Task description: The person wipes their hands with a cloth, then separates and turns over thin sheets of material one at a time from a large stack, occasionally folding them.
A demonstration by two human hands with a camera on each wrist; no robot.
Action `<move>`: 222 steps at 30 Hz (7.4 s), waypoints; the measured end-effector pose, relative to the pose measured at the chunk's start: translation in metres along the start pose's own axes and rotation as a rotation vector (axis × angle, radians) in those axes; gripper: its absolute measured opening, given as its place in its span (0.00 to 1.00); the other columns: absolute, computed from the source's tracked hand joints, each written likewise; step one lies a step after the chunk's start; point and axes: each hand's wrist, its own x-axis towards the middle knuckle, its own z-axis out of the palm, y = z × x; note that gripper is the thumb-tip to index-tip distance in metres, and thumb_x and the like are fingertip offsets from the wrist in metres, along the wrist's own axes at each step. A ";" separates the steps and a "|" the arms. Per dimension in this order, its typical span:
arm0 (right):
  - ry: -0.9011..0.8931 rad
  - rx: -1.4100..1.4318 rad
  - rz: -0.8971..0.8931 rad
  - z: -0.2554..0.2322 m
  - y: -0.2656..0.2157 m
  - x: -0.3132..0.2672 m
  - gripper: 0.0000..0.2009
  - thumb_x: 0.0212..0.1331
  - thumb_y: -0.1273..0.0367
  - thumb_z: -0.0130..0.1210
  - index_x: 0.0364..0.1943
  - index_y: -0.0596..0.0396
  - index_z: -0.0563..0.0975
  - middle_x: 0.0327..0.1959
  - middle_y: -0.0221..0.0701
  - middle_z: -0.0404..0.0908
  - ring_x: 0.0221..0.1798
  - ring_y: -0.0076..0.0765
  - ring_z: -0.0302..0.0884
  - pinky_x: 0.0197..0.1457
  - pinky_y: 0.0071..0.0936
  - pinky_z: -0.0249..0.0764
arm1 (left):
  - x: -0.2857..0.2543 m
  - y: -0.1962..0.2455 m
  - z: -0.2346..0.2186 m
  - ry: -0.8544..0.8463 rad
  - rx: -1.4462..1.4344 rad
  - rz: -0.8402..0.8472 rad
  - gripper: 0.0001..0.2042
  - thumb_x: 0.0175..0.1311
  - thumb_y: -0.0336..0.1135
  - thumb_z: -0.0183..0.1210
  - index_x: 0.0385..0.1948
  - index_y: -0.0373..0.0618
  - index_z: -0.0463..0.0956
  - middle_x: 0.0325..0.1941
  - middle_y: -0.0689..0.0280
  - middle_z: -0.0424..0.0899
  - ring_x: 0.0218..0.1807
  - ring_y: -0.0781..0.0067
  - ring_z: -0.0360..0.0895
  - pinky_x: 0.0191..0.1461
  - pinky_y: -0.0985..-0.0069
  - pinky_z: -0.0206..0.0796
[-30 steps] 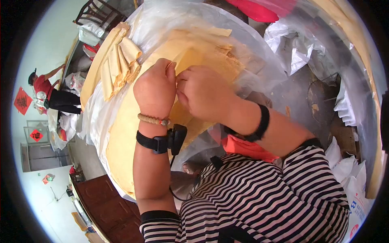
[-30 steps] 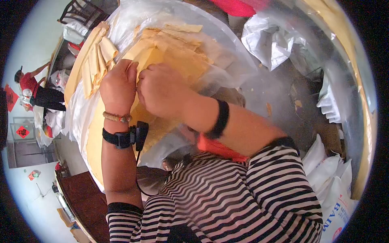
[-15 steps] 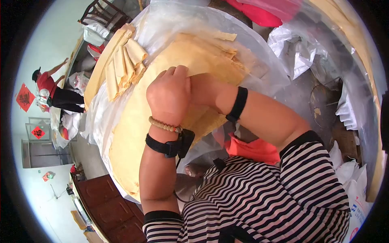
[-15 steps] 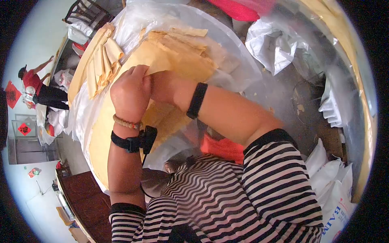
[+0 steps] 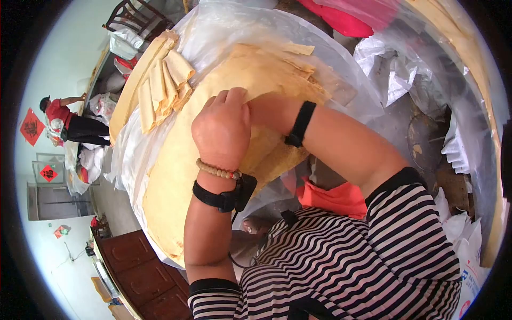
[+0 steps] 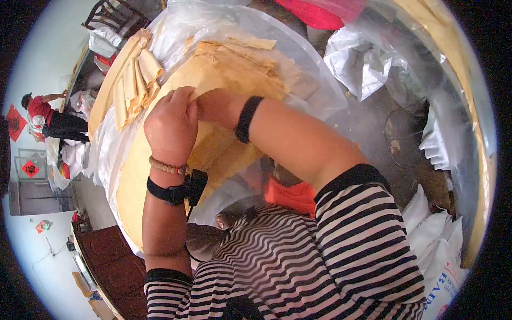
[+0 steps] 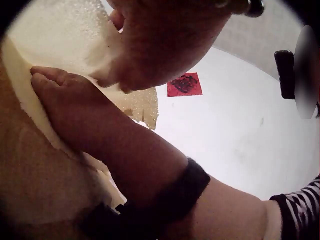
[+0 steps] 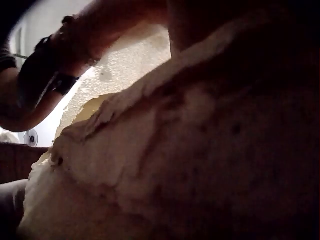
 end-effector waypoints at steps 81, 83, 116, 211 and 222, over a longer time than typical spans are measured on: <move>-0.017 -0.268 -0.290 0.052 -0.004 0.065 0.16 0.68 0.59 0.50 0.44 0.54 0.84 0.45 0.39 0.85 0.49 0.49 0.84 0.55 0.46 0.79 | -0.009 -0.084 -0.044 0.123 -0.423 -0.632 0.13 0.73 0.39 0.62 0.37 0.36 0.86 0.27 0.61 0.86 0.26 0.74 0.77 0.32 0.73 0.69; -0.091 -0.249 -0.154 0.037 -0.013 0.077 0.15 0.67 0.60 0.50 0.42 0.52 0.84 0.45 0.39 0.86 0.48 0.48 0.85 0.52 0.46 0.80 | -0.027 -0.099 -0.044 0.166 -0.506 -0.699 0.15 0.76 0.41 0.60 0.43 0.36 0.86 0.33 0.67 0.88 0.32 0.81 0.80 0.35 0.78 0.71; -0.042 -0.235 -0.033 0.043 0.009 0.086 0.17 0.65 0.55 0.54 0.53 0.45 0.82 0.46 0.44 0.85 0.53 0.51 0.82 0.57 0.49 0.77 | -0.050 -0.137 -0.093 0.537 -0.727 -0.828 0.13 0.74 0.35 0.61 0.51 0.35 0.83 0.45 0.66 0.89 0.42 0.79 0.83 0.46 0.79 0.75; -0.278 -0.226 -0.288 0.205 -0.230 0.064 0.34 0.63 0.50 0.62 0.70 0.51 0.71 0.75 0.45 0.68 0.79 0.57 0.60 0.79 0.57 0.55 | -0.434 -0.342 -0.362 0.632 0.039 -1.048 0.22 0.78 0.43 0.57 0.66 0.38 0.73 0.55 0.65 0.86 0.53 0.66 0.84 0.54 0.70 0.77; 0.022 0.231 -0.180 0.089 -0.135 0.057 0.44 0.56 0.65 0.73 0.77 0.56 0.60 0.75 0.43 0.69 0.76 0.47 0.68 0.77 0.38 0.64 | -0.256 -0.165 -0.193 0.180 -0.042 -0.096 0.20 0.56 0.28 0.60 0.53 0.50 0.85 0.55 0.60 0.88 0.60 0.52 0.83 0.61 0.63 0.72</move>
